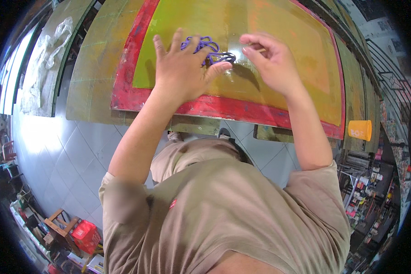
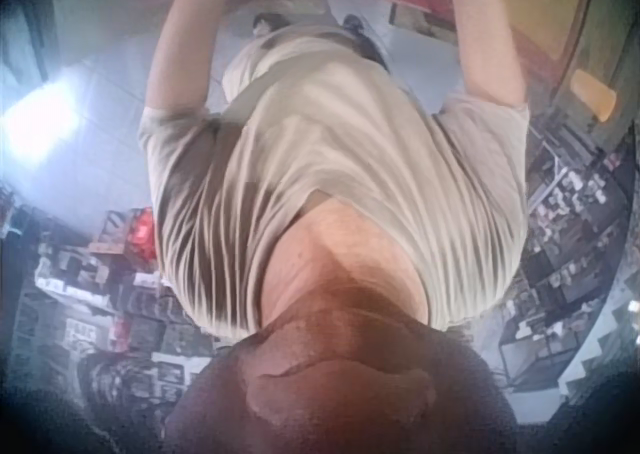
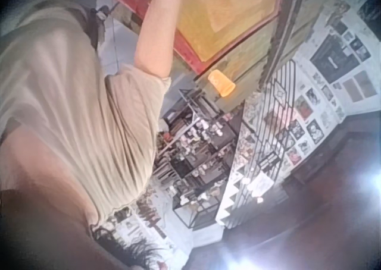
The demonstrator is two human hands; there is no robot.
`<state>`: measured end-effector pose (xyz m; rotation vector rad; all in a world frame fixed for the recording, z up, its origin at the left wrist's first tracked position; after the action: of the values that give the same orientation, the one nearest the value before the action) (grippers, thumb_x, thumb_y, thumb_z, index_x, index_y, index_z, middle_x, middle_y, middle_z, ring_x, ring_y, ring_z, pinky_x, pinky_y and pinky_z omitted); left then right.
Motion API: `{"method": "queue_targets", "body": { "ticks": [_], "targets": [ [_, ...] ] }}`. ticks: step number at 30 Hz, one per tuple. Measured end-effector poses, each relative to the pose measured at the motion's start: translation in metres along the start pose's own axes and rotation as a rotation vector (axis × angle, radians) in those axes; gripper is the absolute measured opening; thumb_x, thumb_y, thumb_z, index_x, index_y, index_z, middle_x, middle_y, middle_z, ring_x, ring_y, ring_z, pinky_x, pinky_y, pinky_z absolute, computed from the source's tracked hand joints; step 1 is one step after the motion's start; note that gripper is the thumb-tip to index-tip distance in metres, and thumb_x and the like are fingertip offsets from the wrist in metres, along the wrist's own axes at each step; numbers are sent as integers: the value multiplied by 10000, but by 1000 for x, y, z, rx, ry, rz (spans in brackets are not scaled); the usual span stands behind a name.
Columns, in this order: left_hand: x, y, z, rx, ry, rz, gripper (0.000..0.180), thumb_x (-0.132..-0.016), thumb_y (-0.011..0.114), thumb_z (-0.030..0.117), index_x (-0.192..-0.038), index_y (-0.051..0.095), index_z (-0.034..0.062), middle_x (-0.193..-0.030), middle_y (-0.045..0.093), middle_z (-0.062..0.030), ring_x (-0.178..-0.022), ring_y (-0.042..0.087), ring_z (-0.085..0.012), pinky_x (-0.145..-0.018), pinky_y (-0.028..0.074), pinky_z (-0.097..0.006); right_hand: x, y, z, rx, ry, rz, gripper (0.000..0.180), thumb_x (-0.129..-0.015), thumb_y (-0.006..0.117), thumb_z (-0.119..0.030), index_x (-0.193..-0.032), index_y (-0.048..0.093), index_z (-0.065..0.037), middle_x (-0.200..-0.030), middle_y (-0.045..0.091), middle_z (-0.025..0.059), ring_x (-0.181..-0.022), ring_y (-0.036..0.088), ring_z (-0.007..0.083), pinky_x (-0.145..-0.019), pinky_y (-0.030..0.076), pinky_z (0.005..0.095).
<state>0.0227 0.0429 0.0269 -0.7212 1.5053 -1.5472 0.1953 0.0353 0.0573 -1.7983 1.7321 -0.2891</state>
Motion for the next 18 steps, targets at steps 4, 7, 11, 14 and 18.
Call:
{"method": "queue_targets", "body": {
  "ticks": [4,7,11,14,18],
  "targets": [
    [10,-4,-31,-83,-188,140,562,-916,473,533,-1339,517,166,-1445,396,-154,-1378,259,-400,-1057,121,-710,30,5,-2,275,-96,-71,305,-820,675,-148,-1095,637,-23,-1058,626,140,-986,598,304,-898,460,375],
    [23,-13,-34,24,-148,235,537,-915,512,436,-1373,466,158,-1473,346,-166,-1394,229,-400,-1049,119,-719,41,23,0,323,-108,-78,382,-788,717,-94,-1147,603,-30,-999,600,103,-878,573,243,-778,471,325],
    [41,-9,0,193,-63,190,631,-867,567,389,-1417,382,139,-1478,319,-191,-1393,227,-409,-1052,115,-715,34,32,-1,282,-29,-210,421,-754,751,-115,-1136,595,-33,-884,561,113,-781,538,264,-719,456,352],
    [45,0,17,282,-99,161,733,-814,607,404,-1431,347,106,-1478,304,-209,-1390,223,-419,-1051,111,-717,18,37,3,336,148,-529,323,-807,677,-201,-1067,606,-22,-959,611,170,-917,595,353,-796,472,444],
    [43,4,34,307,-127,158,903,-717,659,537,-1431,342,83,-1478,300,-214,-1394,207,-423,-1056,111,-711,7,40,7,432,-192,-657,193,-797,630,-170,-917,612,-21,-893,623,184,-880,601,367,-775,477,458]
  ]
}}
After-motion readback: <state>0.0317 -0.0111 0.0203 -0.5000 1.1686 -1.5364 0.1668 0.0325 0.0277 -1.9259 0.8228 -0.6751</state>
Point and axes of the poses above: each hand's wrist, its own x-axis away from the middle knuckle, its own y-axis out of the palm, z = x × y, the point moved 6 cm from there along -x, towards the middle knuckle
